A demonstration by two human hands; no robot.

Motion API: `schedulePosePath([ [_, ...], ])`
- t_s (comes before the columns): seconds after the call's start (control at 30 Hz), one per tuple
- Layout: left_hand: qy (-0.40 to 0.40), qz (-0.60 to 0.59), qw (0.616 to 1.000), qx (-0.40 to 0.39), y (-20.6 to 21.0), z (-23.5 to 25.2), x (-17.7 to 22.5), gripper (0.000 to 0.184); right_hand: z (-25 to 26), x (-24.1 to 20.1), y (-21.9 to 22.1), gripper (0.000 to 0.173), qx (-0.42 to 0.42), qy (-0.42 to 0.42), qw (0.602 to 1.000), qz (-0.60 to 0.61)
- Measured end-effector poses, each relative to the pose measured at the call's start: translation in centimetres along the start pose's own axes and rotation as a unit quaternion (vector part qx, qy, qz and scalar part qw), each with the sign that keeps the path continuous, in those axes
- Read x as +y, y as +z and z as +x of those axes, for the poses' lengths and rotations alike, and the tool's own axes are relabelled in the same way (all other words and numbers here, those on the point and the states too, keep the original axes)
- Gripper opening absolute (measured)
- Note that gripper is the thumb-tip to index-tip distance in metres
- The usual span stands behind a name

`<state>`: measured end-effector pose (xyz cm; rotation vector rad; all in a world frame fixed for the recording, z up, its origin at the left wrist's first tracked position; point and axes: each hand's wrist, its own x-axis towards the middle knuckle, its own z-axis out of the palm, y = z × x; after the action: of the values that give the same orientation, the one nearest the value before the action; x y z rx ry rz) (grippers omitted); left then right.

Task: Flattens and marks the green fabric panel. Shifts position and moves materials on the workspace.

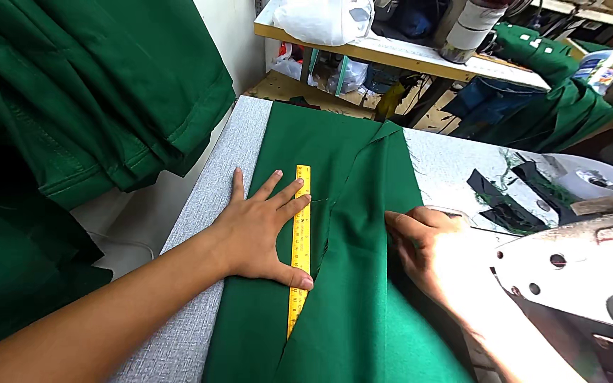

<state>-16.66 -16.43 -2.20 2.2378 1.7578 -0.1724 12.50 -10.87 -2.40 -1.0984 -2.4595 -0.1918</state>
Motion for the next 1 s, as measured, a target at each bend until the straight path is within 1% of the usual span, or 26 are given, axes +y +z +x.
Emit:
schedulePosePath([
  [0.07,-0.003,0.011,1.000,-0.010,-0.5,0.1,0.1,0.134,0.5,0.0,-0.3,0.032,0.007,-0.017,1.000,-0.011],
  [0.17,-0.008,0.029,0.999,-0.024,-1.0,0.3,0.4,0.135,0.9,-0.2,-0.3,0.031,0.018,-0.016,1.000,-0.011],
  [0.27,-0.016,0.045,0.998,-0.038,-1.5,0.3,0.6,0.135,1.2,-0.4,-0.6,0.031,0.000,-0.025,0.999,-0.030],
  [0.4,-0.021,0.055,0.997,-0.058,-2.0,0.5,0.9,0.134,1.3,-1.1,-0.5,0.031,0.003,-0.009,0.999,-0.037],
  [0.47,-0.022,0.060,0.996,-0.061,-2.1,0.5,1.0,0.134,1.1,-1.5,-0.5,0.026,-0.029,-0.006,0.999,-0.026],
  [0.53,-0.021,0.057,0.996,-0.061,-2.1,0.5,0.9,0.133,0.3,-1.9,-0.3,0.018,-0.064,-0.008,0.998,-0.015],
  [0.6,-0.018,0.033,0.998,-0.054,-1.6,0.3,0.7,0.132,-1.0,-2.3,-0.7,0.015,-0.076,-0.010,0.997,-0.030],
  [0.67,-0.021,-0.005,1.000,-0.020,-0.6,-0.5,0.3,0.130,-2.9,-2.0,-2.5,0.027,-0.103,0.003,0.994,-0.048],
  [0.77,-0.041,-0.001,0.999,0.003,0.7,-2.8,1.1,0.130,-7.5,-1.1,-6.6,0.034,-0.190,0.039,0.980,-0.040],
  [0.83,-0.054,0.006,0.998,0.008,1.6,-4.5,2.3,0.130,-10.2,-1.8,-10.7,0.031,-0.242,0.080,0.967,-0.001],
  [0.9,-0.070,0.002,0.998,0.004,2.3,-5.9,3.5,0.131,-11.9,-3.3,-14.1,0.025,-0.255,0.131,0.957,0.046],
  [0.93,-0.078,0.000,0.997,0.010,2.8,-6.5,4.2,0.131,-12.5,-4.1,-15.1,0.024,-0.259,0.147,0.951,0.079],
  [1.0,-0.097,-0.007,0.995,0.019,3.6,-7.4,5.7,0.131,-13.2,-6.0,-15.9,0.025,-0.276,0.135,0.934,0.184],
])
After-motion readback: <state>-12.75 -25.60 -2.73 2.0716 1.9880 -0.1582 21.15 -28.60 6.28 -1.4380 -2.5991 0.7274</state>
